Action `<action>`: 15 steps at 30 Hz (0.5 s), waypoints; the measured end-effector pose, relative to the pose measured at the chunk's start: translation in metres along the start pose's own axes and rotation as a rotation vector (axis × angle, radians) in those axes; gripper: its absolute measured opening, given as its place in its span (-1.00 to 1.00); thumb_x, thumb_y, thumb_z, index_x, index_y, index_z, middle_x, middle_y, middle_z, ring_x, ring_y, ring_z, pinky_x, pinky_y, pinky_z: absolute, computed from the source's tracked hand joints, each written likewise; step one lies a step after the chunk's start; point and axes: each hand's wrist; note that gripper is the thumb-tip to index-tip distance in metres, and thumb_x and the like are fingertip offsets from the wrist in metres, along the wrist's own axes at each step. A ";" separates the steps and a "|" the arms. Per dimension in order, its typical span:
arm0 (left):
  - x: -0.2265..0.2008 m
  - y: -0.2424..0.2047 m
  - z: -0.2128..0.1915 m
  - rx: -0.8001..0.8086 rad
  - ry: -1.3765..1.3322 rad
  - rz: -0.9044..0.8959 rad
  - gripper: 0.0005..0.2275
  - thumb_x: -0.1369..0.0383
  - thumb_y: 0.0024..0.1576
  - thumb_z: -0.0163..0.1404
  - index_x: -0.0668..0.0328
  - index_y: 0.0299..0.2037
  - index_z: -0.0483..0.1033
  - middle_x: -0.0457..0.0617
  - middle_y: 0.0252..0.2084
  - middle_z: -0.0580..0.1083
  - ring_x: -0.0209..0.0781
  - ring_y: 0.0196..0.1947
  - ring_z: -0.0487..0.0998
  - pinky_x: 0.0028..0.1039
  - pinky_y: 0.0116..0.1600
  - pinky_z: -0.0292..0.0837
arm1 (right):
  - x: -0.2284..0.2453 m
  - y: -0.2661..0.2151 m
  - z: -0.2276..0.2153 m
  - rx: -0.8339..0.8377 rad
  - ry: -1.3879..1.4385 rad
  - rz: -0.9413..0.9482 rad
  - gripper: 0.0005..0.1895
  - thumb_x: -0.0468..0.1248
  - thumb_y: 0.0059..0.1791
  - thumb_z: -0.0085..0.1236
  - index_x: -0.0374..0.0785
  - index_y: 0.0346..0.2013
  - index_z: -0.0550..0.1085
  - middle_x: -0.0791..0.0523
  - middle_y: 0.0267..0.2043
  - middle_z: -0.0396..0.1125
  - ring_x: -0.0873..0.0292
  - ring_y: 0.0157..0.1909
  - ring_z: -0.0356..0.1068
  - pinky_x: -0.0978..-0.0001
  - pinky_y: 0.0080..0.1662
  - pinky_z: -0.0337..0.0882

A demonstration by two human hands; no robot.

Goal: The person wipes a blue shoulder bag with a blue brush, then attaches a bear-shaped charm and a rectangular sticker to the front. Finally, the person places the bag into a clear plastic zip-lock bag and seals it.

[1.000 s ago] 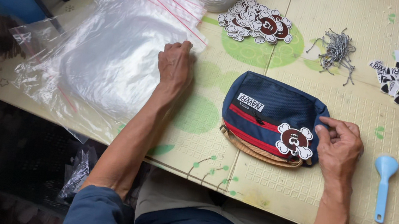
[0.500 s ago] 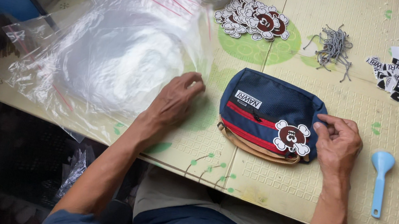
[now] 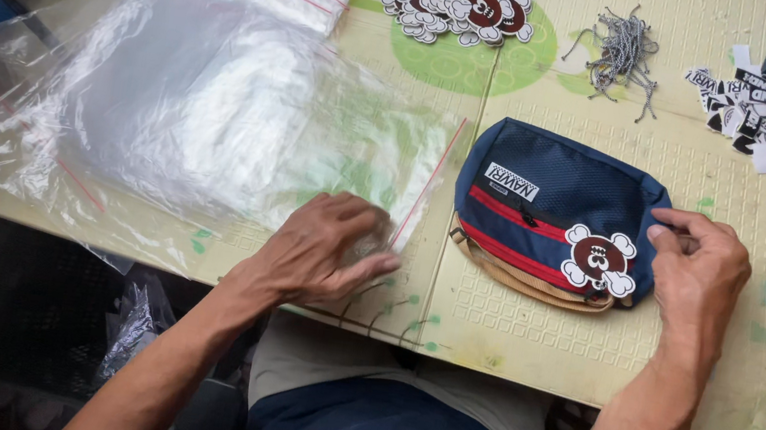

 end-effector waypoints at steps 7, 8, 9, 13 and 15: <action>0.011 0.046 0.045 0.039 0.054 -0.433 -0.67 0.33 0.09 0.10 0.27 -0.06 0.26 0.22 -0.35 0.44 0.27 -0.53 0.41 -0.04 -0.47 0.29 | -0.004 0.000 0.005 0.017 -0.039 -0.007 -0.77 -0.44 0.03 0.21 -0.21 -0.05 0.66 -0.02 -0.09 0.39 0.14 -0.35 0.38 0.31 -0.10 0.39; 0.012 0.048 0.045 0.043 0.052 -0.427 -0.67 0.33 0.09 0.10 0.27 -0.06 0.26 0.22 -0.35 0.44 0.27 -0.53 0.41 -0.04 -0.47 0.29 | -0.008 0.001 0.005 0.013 -0.042 -0.002 -0.77 -0.44 0.03 0.21 -0.21 -0.05 0.66 -0.02 -0.09 0.39 0.14 -0.35 0.38 0.31 -0.10 0.39; 0.013 0.048 0.045 0.000 0.039 -0.453 -0.80 0.41 0.12 -0.02 0.28 -0.10 0.33 0.22 -0.41 0.48 0.26 -0.55 0.42 -0.04 -0.48 0.24 | -0.012 0.000 0.004 -0.059 -0.079 -0.070 -0.80 -0.46 0.05 0.24 -0.27 -0.05 0.66 -0.05 -0.09 0.37 0.10 -0.34 0.42 0.27 -0.14 0.44; 0.003 0.055 0.030 -0.149 -0.182 -0.686 -0.85 0.39 0.08 -0.08 0.13 -0.19 0.49 -0.02 -0.41 0.58 -0.01 -0.45 0.57 -0.22 -0.36 0.38 | 0.032 -0.010 -0.008 -0.225 -0.041 -0.334 -0.87 -0.62 0.13 0.28 -0.53 -0.03 0.64 -0.15 -0.02 0.35 0.03 -0.29 0.43 0.26 -0.30 0.53; 0.001 0.057 0.032 -0.203 -0.293 -0.691 -0.82 0.44 0.03 0.04 0.24 -0.17 0.53 0.07 -0.40 0.58 0.02 -0.39 0.61 -0.19 -0.26 0.47 | 0.071 -0.019 -0.004 -0.145 0.073 -0.384 -0.86 -0.54 0.12 0.28 -0.42 -0.03 0.64 -0.09 -0.07 0.36 0.00 -0.25 0.42 0.26 -0.24 0.47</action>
Point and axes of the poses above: each hand's wrist, its own y-axis towards the middle knuckle, its own z-axis out of the palm, x = y × z
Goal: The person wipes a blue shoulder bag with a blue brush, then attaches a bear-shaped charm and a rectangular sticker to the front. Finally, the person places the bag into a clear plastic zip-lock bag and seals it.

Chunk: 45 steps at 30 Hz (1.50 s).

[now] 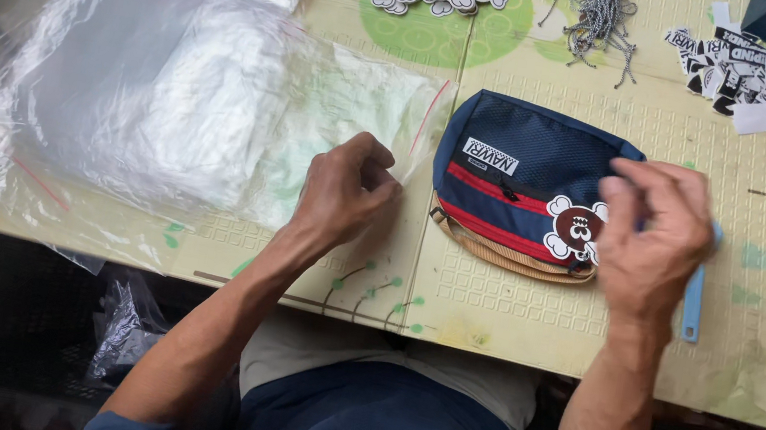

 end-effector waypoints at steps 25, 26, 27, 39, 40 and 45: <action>0.024 -0.002 0.008 -0.143 -0.369 0.038 -0.84 0.41 0.16 0.14 0.34 -0.14 0.56 0.09 -0.41 0.55 -0.15 -0.39 0.59 -0.34 -0.21 0.53 | 0.073 -0.053 0.079 0.326 -0.234 -0.276 -0.59 -0.22 -0.13 0.35 -0.13 -0.02 0.47 0.13 -0.13 0.21 0.02 -0.16 0.30 0.14 -0.23 0.31; 0.023 -0.001 0.008 -0.138 -0.369 0.040 -0.84 0.41 0.16 0.14 0.34 -0.14 0.56 0.09 -0.41 0.55 -0.15 -0.39 0.59 -0.34 -0.21 0.53 | 0.065 -0.057 0.084 0.324 -0.237 -0.272 -0.59 -0.22 -0.13 0.35 -0.13 -0.02 0.47 0.13 -0.13 0.21 0.02 -0.16 0.30 0.14 -0.23 0.31; 0.022 -0.001 0.009 -0.141 -0.333 0.055 -0.85 0.42 0.16 0.14 0.33 -0.14 0.56 0.09 -0.40 0.57 -0.14 -0.38 0.61 -0.33 -0.21 0.53 | 0.056 -0.061 0.089 0.281 -0.196 -0.250 -0.72 -0.33 -0.05 0.22 -0.17 -0.04 0.47 0.12 -0.18 0.22 0.03 -0.18 0.34 0.20 -0.21 0.35; 0.016 0.005 0.026 -0.189 -0.246 0.129 -0.84 0.42 0.12 0.18 0.28 -0.15 0.58 0.12 -0.40 0.61 0.00 -0.34 0.68 -0.21 -0.20 0.56 | 0.092 -0.037 0.068 0.082 -0.019 -0.332 -0.83 -0.51 0.06 0.04 -0.25 -0.13 0.51 0.13 -0.29 0.20 0.07 -0.29 0.33 0.28 -0.22 0.39; 0.018 0.005 0.025 -0.197 -0.251 0.114 -0.85 0.42 0.12 0.18 0.27 -0.15 0.58 0.10 -0.40 0.61 -0.03 -0.35 0.68 -0.23 -0.20 0.57 | 0.096 -0.041 0.071 0.103 -0.045 -0.379 -0.82 -0.49 0.06 0.06 -0.22 -0.12 0.52 0.14 -0.30 0.20 0.08 -0.31 0.31 0.29 -0.23 0.38; 0.016 0.000 0.022 -0.248 -0.307 0.102 -0.86 0.45 0.14 0.15 0.30 -0.14 0.58 0.12 -0.40 0.62 -0.04 -0.35 0.68 -0.20 -0.19 0.59 | 0.092 -0.062 0.075 0.260 -0.049 -0.405 -0.70 -0.54 -0.08 0.01 -0.18 -0.14 0.52 0.15 -0.32 0.15 0.09 -0.35 0.23 0.25 -0.29 0.31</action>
Point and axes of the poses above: each hand's wrist, its own y-axis towards the middle knuckle, its own z-axis out of the palm, x = y × z
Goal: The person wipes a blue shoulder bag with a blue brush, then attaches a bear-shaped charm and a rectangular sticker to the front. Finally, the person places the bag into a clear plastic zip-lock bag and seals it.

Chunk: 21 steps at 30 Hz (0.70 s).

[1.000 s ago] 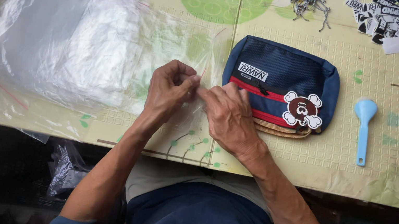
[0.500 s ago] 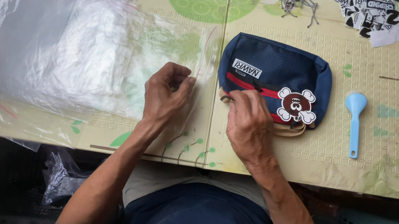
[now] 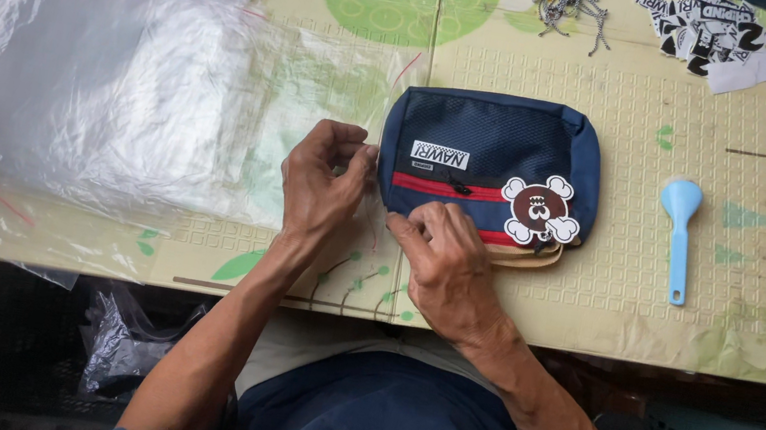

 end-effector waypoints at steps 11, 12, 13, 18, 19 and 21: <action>-0.014 0.002 -0.003 0.066 0.113 0.096 -0.86 0.42 0.14 0.19 0.29 -0.15 0.59 0.11 -0.39 0.64 -0.02 -0.38 0.70 -0.28 -0.32 0.61 | -0.007 0.016 0.027 0.082 0.210 0.062 -0.75 -0.51 -0.05 -0.08 -0.13 -0.34 0.51 0.12 -0.29 0.22 0.03 -0.26 0.29 0.23 -0.21 0.29; -0.014 0.003 -0.003 0.069 0.115 0.080 -0.86 0.42 0.12 0.18 0.24 -0.15 0.59 0.08 -0.39 0.64 -0.07 -0.38 0.70 -0.32 -0.31 0.61 | -0.009 0.016 0.035 0.063 0.305 0.136 -0.81 -0.46 -0.02 -0.01 -0.11 -0.29 0.49 0.14 -0.32 0.27 0.01 -0.26 0.34 0.22 -0.19 0.34; -0.015 0.003 -0.002 0.075 0.117 0.064 -0.86 0.42 0.10 0.18 0.20 -0.16 0.60 0.04 -0.39 0.64 -0.11 -0.38 0.69 -0.36 -0.30 0.60 | -0.010 0.016 0.042 0.043 0.398 0.213 -0.86 -0.41 0.01 0.07 -0.08 -0.25 0.46 0.16 -0.35 0.31 -0.01 -0.25 0.40 0.21 -0.16 0.40; -0.007 0.004 0.002 0.061 0.097 0.071 -0.84 0.43 0.07 0.21 0.20 -0.16 0.60 0.06 -0.39 0.64 -0.06 -0.43 0.68 -0.34 -0.33 0.60 | -0.005 0.026 -0.002 -0.005 0.367 0.293 -0.71 -0.31 -0.02 0.24 -0.14 -0.01 0.47 0.06 -0.14 0.46 -0.06 -0.04 0.48 0.15 0.00 0.43; -0.006 0.003 0.002 0.054 0.100 0.082 -0.83 0.42 0.06 0.23 0.21 -0.17 0.61 0.08 -0.40 0.63 -0.03 -0.44 0.68 -0.32 -0.34 0.60 | -0.005 0.027 -0.019 -0.069 0.318 0.284 -0.72 -0.26 0.02 0.26 -0.21 0.01 0.49 0.01 0.03 0.44 -0.10 0.11 0.45 0.12 0.10 0.41; -0.009 0.003 0.001 0.052 0.100 0.085 -0.83 0.43 0.06 0.22 0.24 -0.16 0.60 0.09 -0.40 0.63 -0.03 -0.44 0.68 -0.32 -0.35 0.60 | -0.023 0.014 -0.048 -0.099 0.190 0.336 -0.77 -0.33 0.06 0.21 -0.31 0.01 0.48 -0.08 0.06 0.37 -0.21 0.14 0.39 0.01 0.15 0.37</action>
Point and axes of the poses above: each hand's wrist, its own y-axis towards the middle knuckle, its own z-axis out of the palm, x = y × z
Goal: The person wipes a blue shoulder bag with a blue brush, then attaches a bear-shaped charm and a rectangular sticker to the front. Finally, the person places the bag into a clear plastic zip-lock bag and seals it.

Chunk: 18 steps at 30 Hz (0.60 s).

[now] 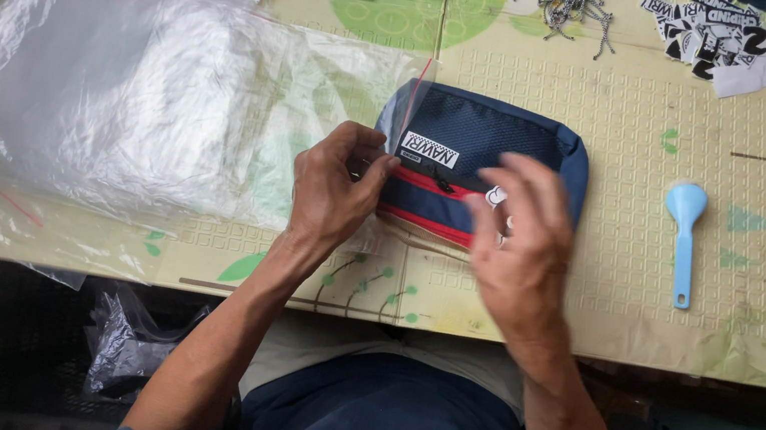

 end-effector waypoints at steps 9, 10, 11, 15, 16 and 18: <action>-0.002 0.005 0.007 0.011 0.097 0.100 -0.83 0.47 0.07 0.21 0.29 -0.15 0.59 0.14 -0.40 0.63 0.11 -0.41 0.69 -0.24 -0.32 0.60 | -0.075 -0.017 -0.048 0.142 0.005 0.551 -0.66 -0.31 0.17 0.05 -0.49 0.18 0.42 -0.33 0.01 0.37 -0.29 -0.08 0.49 0.06 -0.22 0.51; -0.001 0.003 0.008 0.008 0.149 0.130 -0.83 0.47 0.07 0.20 0.28 -0.15 0.58 0.14 -0.40 0.63 0.15 -0.40 0.68 -0.16 -0.33 0.57 | -0.066 -0.015 -0.046 0.134 0.143 0.644 -0.64 -0.35 0.17 -0.01 -0.53 0.22 0.37 -0.39 0.04 0.36 -0.23 -0.11 0.50 0.16 -0.31 0.52; -0.001 0.000 0.008 0.009 0.150 0.125 -0.83 0.47 0.07 0.20 0.28 -0.15 0.58 0.14 -0.40 0.63 0.15 -0.40 0.68 -0.16 -0.33 0.57 | -0.058 -0.013 -0.042 0.138 0.144 0.647 -0.64 -0.35 0.17 -0.01 -0.53 0.22 0.37 -0.39 0.04 0.36 -0.23 -0.11 0.50 0.16 -0.31 0.52; 0.004 -0.001 0.012 0.013 0.195 0.128 -0.82 0.39 0.07 0.19 0.16 -0.15 0.56 0.05 -0.40 0.63 0.10 -0.37 0.67 -0.17 -0.26 0.55 | -0.045 -0.003 -0.019 0.178 0.336 0.628 -0.62 -0.38 0.14 -0.02 -0.57 0.22 0.35 -0.42 0.05 0.35 -0.20 -0.15 0.53 0.11 -0.29 0.59; 0.006 0.000 0.013 0.003 0.204 0.138 -0.82 0.36 0.06 0.20 0.12 -0.16 0.56 0.01 -0.40 0.63 0.10 -0.36 0.67 -0.17 -0.25 0.55 | -0.046 -0.001 -0.011 0.217 0.376 0.604 -0.60 -0.38 0.14 -0.01 -0.55 0.24 0.33 -0.42 0.09 0.33 -0.21 -0.12 0.53 0.09 -0.28 0.61; 0.001 0.001 0.011 0.004 0.201 0.141 -0.81 0.37 0.05 0.20 0.11 -0.17 0.55 0.00 -0.42 0.63 0.08 -0.39 0.67 -0.19 -0.26 0.54 | -0.045 0.005 0.010 0.222 0.481 0.626 -0.60 -0.36 0.15 -0.05 -0.55 0.25 0.32 -0.37 0.10 0.35 -0.12 -0.12 0.52 0.09 -0.23 0.62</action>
Point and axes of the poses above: each hand's wrist, its own y-axis towards the middle knuckle, its own z-axis out of the palm, x = y × z
